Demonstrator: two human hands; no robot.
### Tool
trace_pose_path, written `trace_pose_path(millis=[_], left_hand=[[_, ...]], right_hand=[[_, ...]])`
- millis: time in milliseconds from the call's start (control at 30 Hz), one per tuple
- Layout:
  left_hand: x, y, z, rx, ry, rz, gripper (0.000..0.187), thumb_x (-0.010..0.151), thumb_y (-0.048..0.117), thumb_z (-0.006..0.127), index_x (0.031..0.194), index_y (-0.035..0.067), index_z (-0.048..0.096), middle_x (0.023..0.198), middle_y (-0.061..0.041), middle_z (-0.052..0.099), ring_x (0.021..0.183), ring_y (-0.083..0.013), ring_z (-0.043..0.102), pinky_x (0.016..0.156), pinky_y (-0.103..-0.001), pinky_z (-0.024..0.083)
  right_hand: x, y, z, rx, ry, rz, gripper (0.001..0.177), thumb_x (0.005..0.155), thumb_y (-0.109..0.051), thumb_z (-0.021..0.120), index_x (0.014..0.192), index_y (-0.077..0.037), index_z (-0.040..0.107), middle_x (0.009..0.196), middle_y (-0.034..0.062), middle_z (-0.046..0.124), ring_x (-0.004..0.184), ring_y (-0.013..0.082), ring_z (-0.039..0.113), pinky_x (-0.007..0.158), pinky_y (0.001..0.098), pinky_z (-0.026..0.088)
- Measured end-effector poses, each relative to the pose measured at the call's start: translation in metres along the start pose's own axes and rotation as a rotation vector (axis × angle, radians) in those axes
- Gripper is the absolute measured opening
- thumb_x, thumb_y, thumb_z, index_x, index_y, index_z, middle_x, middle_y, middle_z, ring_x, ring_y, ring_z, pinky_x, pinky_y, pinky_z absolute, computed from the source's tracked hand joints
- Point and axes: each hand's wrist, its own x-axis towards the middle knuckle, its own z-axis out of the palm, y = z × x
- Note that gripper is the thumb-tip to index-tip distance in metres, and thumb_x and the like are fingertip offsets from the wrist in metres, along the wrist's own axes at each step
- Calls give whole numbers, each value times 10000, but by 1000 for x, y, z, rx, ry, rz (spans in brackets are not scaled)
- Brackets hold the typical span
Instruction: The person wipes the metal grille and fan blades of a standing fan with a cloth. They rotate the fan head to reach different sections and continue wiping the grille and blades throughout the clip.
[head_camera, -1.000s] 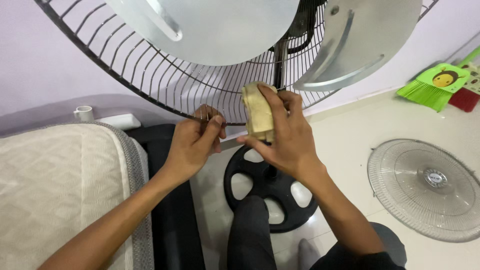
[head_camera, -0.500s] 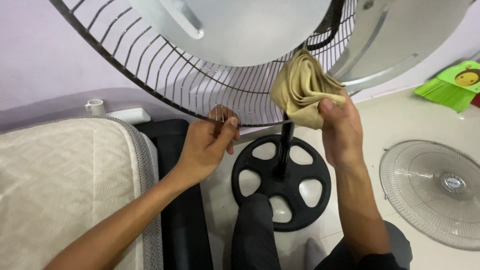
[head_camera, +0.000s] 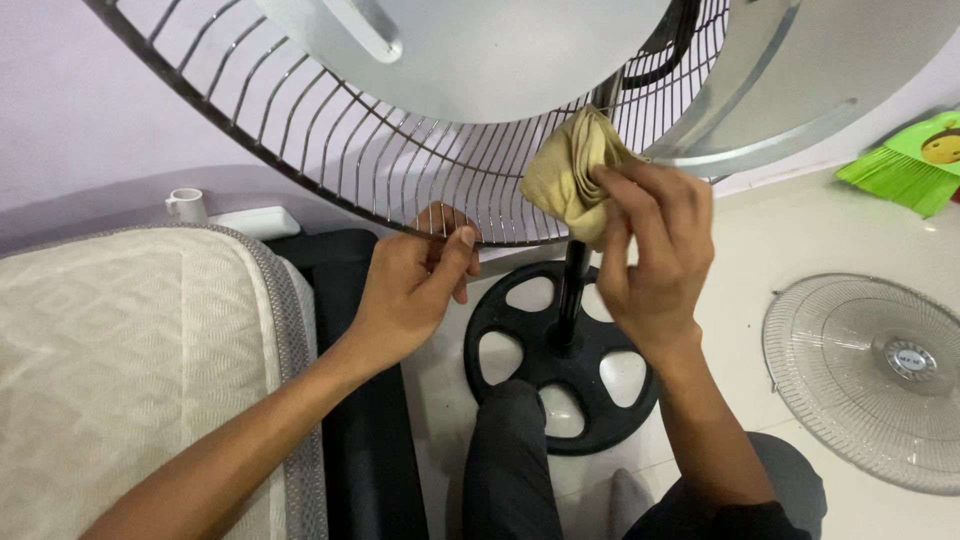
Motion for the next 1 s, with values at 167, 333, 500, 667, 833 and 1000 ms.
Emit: trace_pose_path(millis=[167,333,500,667,833,1000], left_hand=[[-1,-2,-1,28,19,21,299,1078,195,509,903,-5,647,694,-41,663,571,-85,635,525,-246,474],[0,-3,-2,-53,15,35,270,1072,189,501,952,-11,636,738,-28,660,592,-74,624,557,-231,494],[1,-3,1,-113,14,-19,242,1062,184,500,973,-11,612,753,-31,651,605,-75,602,540,-232,470],[2,-1,0,-49,4,-14,253,1069,179,488,966,-3,631,751,-50,686,608,-90,630,556,-240,484],[1,-2,2,-58,-9,-13,235,1064,183,463,980,4,592,754,-51,693,622,-90,651,553,-240,508],[1,0,-1,-29,-18,-8,244,1063,188,477,990,-3,611,740,-65,687,635,-105,659,574,-250,521]], right_hand=[[6,-11,-1,3,-145,-83,759,846,-346,870,1442,-32,519,1426,225,485,1328,420,466,1113,504,438],[25,4,-3,129,-167,-143,767,807,-359,915,1412,-79,535,1519,154,486,1381,404,462,1154,513,431],[28,13,-1,80,-225,-90,662,832,-205,892,1396,-87,566,1545,133,523,1311,363,547,1083,463,514],[42,17,-4,174,-75,-78,622,921,-109,896,1437,-87,550,1493,154,527,1312,318,601,1075,405,567],[58,17,15,19,165,-119,672,910,-53,823,1481,-87,470,1420,158,433,1225,282,596,1026,372,564],[53,3,36,-79,165,-107,573,967,-57,831,1435,-44,501,1277,149,461,1143,271,627,909,351,584]])
